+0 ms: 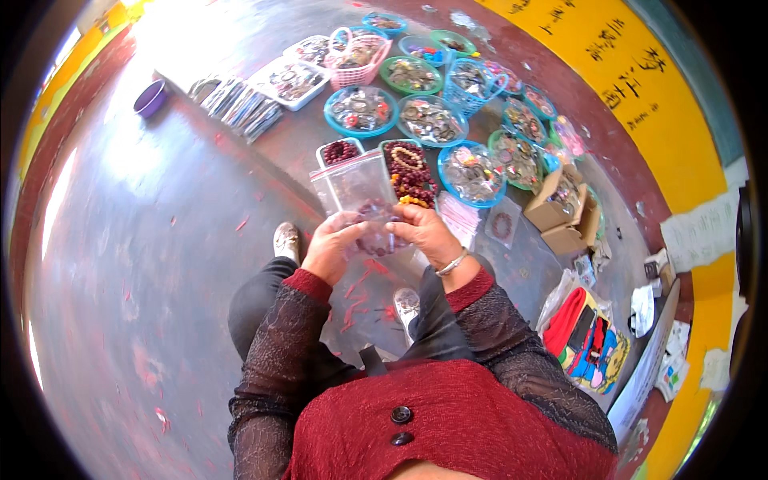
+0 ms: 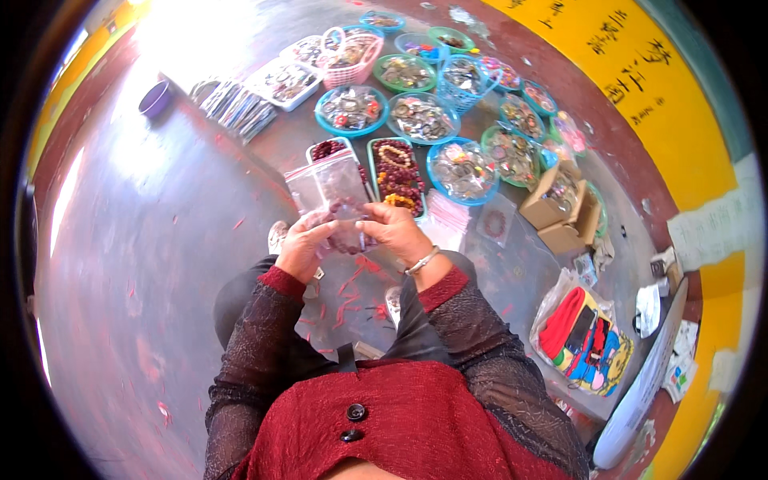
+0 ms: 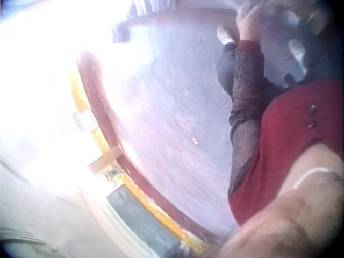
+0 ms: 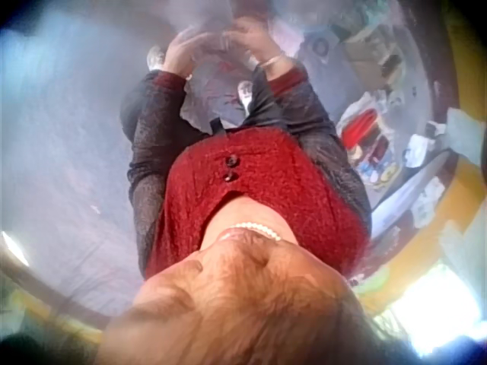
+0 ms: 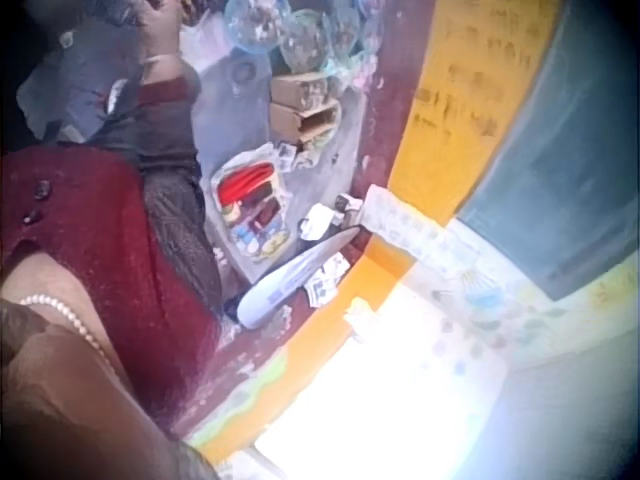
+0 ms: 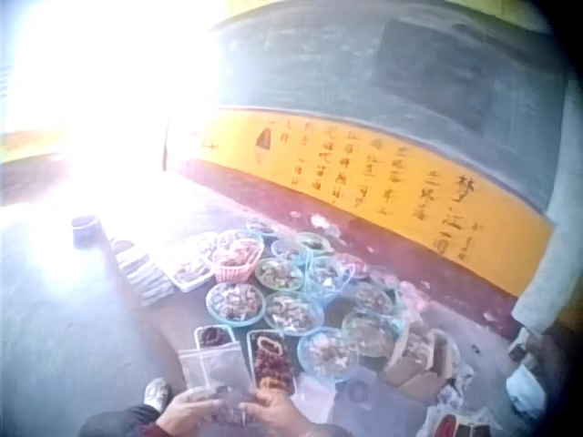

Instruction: The person sits on the floor and packs beaded bracelets into small plastic bags. They pick up bracelets from trays, place them into bags, and set the filled bags aside on the floor.

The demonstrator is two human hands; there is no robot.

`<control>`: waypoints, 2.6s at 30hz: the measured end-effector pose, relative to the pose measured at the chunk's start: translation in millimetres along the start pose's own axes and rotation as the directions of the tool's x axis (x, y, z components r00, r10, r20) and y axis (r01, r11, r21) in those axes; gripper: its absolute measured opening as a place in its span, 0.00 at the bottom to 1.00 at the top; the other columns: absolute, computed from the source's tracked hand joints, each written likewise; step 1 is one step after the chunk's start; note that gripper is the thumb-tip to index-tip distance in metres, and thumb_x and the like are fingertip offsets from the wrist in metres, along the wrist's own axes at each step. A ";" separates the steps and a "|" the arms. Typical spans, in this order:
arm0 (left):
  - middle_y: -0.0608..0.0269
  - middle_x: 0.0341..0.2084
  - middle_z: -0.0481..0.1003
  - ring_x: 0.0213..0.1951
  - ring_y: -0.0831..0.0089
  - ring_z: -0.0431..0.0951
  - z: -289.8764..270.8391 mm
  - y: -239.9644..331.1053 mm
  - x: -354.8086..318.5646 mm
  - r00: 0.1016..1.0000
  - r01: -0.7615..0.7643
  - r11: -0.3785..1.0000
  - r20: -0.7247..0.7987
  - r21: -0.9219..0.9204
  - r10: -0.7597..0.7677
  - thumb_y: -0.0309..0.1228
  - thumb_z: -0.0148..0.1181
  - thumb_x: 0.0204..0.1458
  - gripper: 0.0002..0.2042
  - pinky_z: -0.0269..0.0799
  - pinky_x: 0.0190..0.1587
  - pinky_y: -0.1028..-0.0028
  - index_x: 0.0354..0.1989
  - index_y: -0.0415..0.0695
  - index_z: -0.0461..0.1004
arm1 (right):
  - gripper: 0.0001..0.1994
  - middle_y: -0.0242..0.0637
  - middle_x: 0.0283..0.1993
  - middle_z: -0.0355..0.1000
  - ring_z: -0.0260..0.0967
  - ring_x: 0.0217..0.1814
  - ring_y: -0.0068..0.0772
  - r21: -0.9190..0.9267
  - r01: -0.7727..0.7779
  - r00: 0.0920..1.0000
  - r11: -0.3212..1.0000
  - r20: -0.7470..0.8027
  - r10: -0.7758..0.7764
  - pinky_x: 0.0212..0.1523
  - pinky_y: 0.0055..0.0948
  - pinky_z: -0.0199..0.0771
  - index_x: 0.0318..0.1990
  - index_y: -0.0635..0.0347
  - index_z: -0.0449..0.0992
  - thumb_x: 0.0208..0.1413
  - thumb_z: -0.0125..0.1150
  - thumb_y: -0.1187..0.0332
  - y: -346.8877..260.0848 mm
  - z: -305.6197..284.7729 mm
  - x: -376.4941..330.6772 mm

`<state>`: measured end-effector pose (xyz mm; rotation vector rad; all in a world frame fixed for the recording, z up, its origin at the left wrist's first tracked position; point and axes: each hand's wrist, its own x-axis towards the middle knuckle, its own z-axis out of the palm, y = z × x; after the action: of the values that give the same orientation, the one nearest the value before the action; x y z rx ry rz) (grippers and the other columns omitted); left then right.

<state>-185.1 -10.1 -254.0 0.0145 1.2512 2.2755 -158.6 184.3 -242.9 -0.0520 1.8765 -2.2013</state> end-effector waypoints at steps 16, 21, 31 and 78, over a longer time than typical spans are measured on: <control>0.52 0.38 0.75 0.37 0.69 0.76 7.3 -2.0 3.1 0.987 0.159 0.986 -0.040 0.056 -0.157 0.33 0.46 0.58 0.13 0.73 0.37 0.75 0.44 0.36 0.68 | 0.14 0.31 0.37 0.72 0.70 0.35 0.21 0.096 0.153 0.873 0.984 -0.479 -0.088 0.36 0.22 0.72 0.48 0.67 0.70 0.53 0.52 0.76 -26.5 -93.2 -86.5; 0.54 0.37 0.75 0.36 0.71 0.76 12.1 -6.8 4.0 0.984 0.180 0.974 -0.033 0.136 -0.177 0.32 0.47 0.57 0.11 0.72 0.37 0.77 0.43 0.38 0.69 | 0.09 0.31 0.31 0.72 0.70 0.27 0.21 0.087 0.070 0.635 0.994 -0.772 0.023 0.25 0.21 0.71 0.41 0.64 0.72 0.53 0.53 0.73 56.0 -205.0 -168.5; 0.58 0.35 0.76 0.35 0.74 0.77 10.0 -25.6 12.0 0.966 0.258 0.937 -0.082 0.235 -0.245 0.33 0.49 0.57 0.11 0.71 0.36 0.79 0.42 0.39 0.70 | 0.09 0.30 0.30 0.73 0.71 0.26 0.23 0.213 -0.052 0.336 0.976 -0.917 0.218 0.22 0.22 0.69 0.43 0.58 0.70 0.55 0.52 0.69 124.0 -287.4 -225.1; 0.57 0.33 0.76 0.34 0.72 0.77 30.9 -36.7 28.0 0.927 0.375 0.868 -0.156 0.326 -0.341 0.29 0.48 0.56 0.09 0.72 0.33 0.78 0.41 0.39 0.69 | 0.10 0.34 0.33 0.76 0.69 0.43 0.35 -0.684 -0.697 0.716 -0.215 -0.680 -0.160 0.45 0.37 0.59 0.27 0.48 0.80 0.47 0.50 0.67 160.9 -308.5 -63.8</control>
<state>-184.6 42.4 -272.0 -0.1838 1.5519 1.7319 -128.0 473.6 -444.2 0.8282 2.9121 0.2494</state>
